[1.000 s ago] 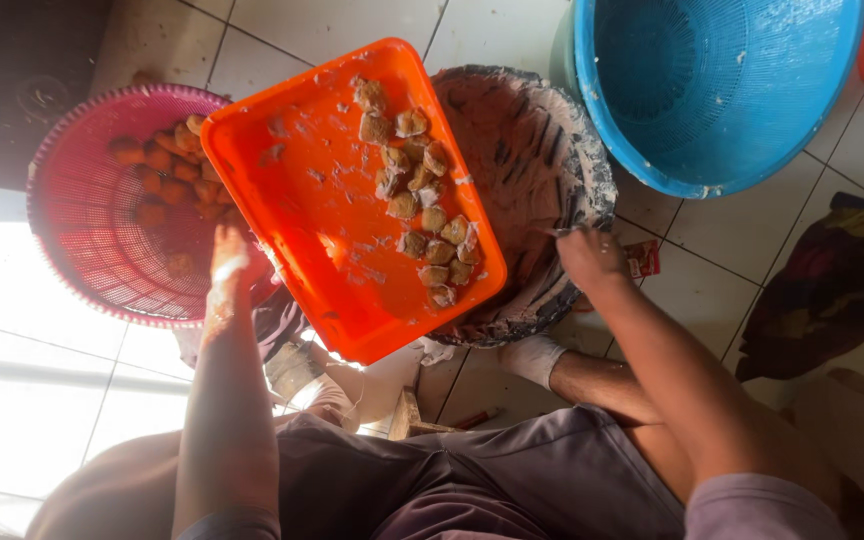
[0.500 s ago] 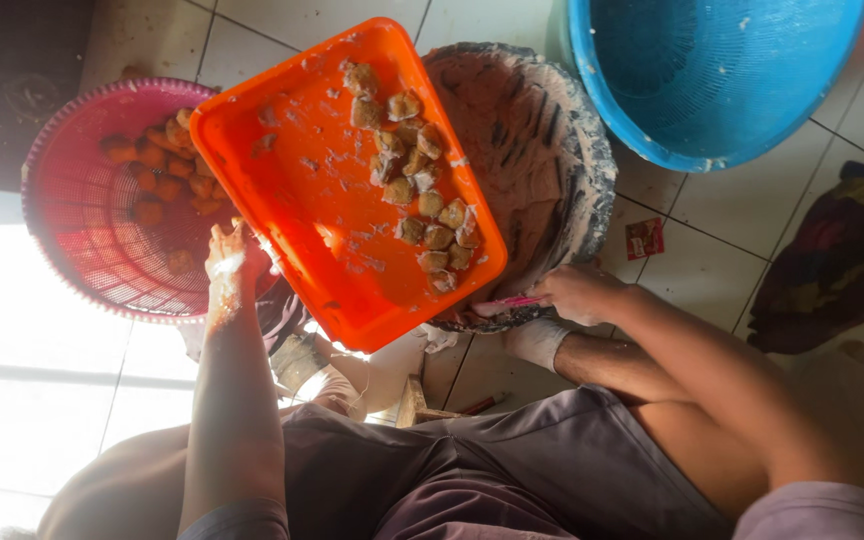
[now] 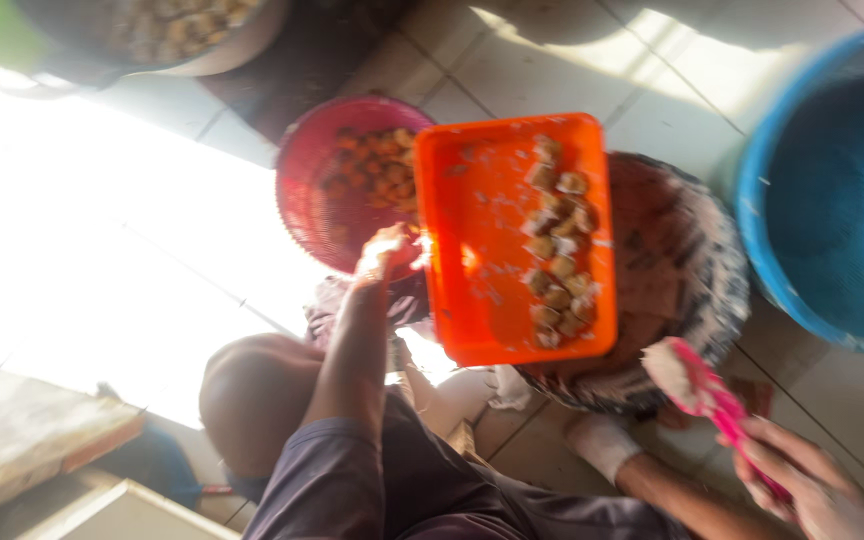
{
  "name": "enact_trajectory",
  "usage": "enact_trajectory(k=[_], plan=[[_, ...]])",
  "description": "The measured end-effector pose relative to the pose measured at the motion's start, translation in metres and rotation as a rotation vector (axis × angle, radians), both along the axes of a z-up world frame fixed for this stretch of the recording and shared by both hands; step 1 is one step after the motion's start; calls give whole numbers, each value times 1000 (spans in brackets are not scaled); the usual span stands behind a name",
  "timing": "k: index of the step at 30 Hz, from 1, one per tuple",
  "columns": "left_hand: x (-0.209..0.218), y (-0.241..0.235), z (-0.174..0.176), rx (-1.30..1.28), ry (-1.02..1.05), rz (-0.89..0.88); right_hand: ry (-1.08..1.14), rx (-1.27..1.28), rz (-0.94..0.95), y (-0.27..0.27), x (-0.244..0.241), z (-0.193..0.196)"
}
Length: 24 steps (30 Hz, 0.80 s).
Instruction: The person scoops a thick paste onto small fried pieces using a pink spatula, then places the coated pieces into a pink basket. The person repeats this process continuously while sitting on the floor.
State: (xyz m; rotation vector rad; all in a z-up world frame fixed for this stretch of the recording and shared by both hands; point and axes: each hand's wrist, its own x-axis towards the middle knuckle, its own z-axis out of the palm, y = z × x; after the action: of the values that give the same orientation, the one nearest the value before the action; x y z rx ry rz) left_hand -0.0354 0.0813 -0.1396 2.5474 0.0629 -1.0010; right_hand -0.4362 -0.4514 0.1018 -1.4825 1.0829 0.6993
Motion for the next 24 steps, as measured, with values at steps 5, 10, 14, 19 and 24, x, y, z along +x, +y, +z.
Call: enact_trajectory(k=[5, 10, 14, 19, 24], plan=[[11, 8, 20, -14, -283, 149, -486, 24, -2, -22, 5, -23], [42, 42, -7, 79, -578, 227, -532, 63, -239, 1, 36, 14], [68, 9, -31, 110, -480, 80, -538, 133, -378, 58, 68, 67], [70, -32, -27, 103, -410, -50, -618, 200, -320, 93, 108, 105], [39, -112, 16, 57, -468, -36, -654, 230, -248, 107, 121, 108]])
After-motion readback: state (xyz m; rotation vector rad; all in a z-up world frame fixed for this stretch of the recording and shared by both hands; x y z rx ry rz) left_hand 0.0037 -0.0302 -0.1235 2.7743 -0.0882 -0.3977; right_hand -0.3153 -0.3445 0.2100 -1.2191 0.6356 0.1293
